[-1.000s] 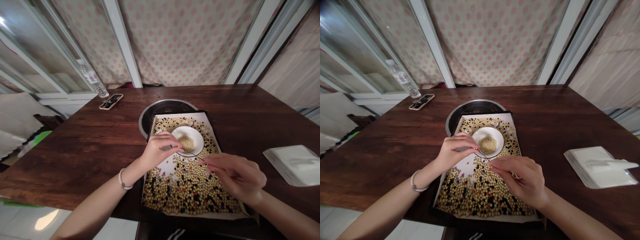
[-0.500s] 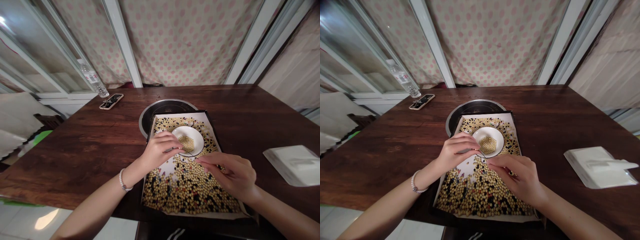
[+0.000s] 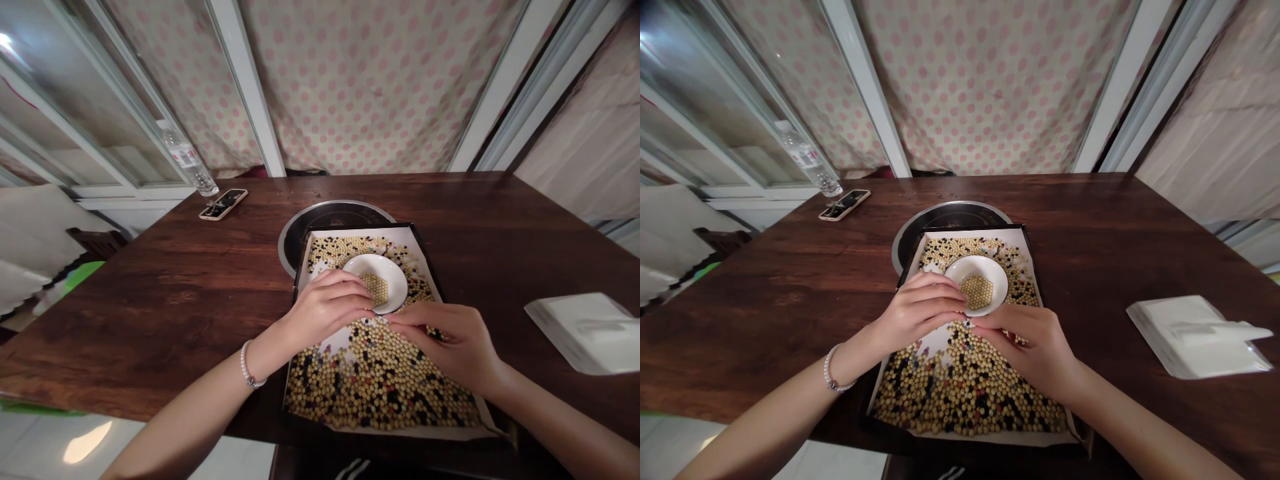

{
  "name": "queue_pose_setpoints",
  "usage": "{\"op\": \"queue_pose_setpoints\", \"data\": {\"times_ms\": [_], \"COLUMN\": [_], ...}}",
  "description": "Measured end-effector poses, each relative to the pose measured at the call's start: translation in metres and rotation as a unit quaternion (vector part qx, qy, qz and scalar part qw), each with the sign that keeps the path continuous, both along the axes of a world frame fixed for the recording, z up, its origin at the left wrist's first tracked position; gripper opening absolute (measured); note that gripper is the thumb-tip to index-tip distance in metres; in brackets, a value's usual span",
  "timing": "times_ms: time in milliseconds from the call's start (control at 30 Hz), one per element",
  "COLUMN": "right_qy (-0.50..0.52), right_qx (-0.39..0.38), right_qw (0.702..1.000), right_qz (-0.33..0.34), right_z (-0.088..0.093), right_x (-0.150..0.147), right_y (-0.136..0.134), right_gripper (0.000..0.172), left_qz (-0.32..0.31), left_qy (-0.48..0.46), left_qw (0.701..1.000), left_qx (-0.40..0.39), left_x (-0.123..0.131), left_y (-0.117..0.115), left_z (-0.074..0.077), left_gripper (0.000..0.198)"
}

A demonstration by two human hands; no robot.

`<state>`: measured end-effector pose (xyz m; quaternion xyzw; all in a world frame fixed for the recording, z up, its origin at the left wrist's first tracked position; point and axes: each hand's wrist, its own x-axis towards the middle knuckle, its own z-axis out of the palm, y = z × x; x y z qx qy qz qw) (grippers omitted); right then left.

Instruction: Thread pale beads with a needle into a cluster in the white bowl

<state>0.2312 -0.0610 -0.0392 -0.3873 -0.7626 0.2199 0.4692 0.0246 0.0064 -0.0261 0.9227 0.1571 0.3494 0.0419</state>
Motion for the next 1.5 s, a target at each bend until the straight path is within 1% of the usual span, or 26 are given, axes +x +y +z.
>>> {"op": "queue_pose_setpoints", "data": {"times_ms": [100, 233, 367, 500, 667, 867, 1033, 1167, 1267, 1500], "right_qy": [0.009, 0.034, 0.013, 0.006, 0.002, 0.01, 0.006, 0.024, 0.019, -0.017], "right_qx": [0.001, 0.023, 0.012, 0.018, -0.002, -0.003, -0.031, -0.006, -0.01, -0.034], "right_qw": [1.0, 0.999, 1.0, 1.0, 1.0, 1.0, 0.999, 1.0, 1.0, 0.999], "right_qz": [0.002, -0.005, -0.009, 0.0, -0.002, -0.002, 0.006, -0.01, -0.021, 0.005], "right_z": [0.0004, 0.0023, 0.0025, 0.0023, 0.0023, 0.0008, 0.0024, 0.0039, 0.0035, 0.0002], "right_x": [0.001, 0.0026, 0.0026, 0.0018, 0.0048, 0.0059, 0.0045, 0.0058, 0.0065, 0.0039], "right_y": [0.0004, 0.0001, 0.0004, 0.0008, 0.0025, 0.0042, 0.0047, 0.0041, 0.0042, 0.0062], "right_gripper": [0.013, 0.014, 0.014, 0.014, 0.012, 0.013, 0.01, 0.012, 0.011, 0.008], "left_qz": [-0.009, -0.011, -0.005, -0.003, 0.001, 0.007, 0.006, 0.008, 0.013, 0.016], "left_qy": [-0.004, -0.009, -0.013, -0.013, -0.012, -0.017, -0.011, -0.004, 0.0, 0.005], "left_qw": [1.0, 1.0, 1.0, 1.0, 1.0, 1.0, 1.0, 1.0, 1.0, 1.0], "left_qx": [0.0, 0.003, 0.002, 0.002, -0.001, 0.0, 0.001, -0.006, -0.01, -0.008], "left_x": [0.0003, -0.0001, -0.0003, 0.0002, 0.0004, 0.0002, -0.0001, -0.0003, -0.0005, -0.0012], "left_y": [-0.0007, -0.0009, -0.0007, -0.0005, -0.0005, 0.0001, 0.0001, -0.0002, -0.0001, -0.0004], "left_z": [0.0006, 0.0004, -0.0002, 0.0002, 0.0, -0.0015, -0.0007, -0.0005, -0.0009, -0.0005], "left_gripper": [0.009, 0.01, 0.01, 0.01, 0.01, 0.01, 0.009, 0.009, 0.009, 0.008]}}
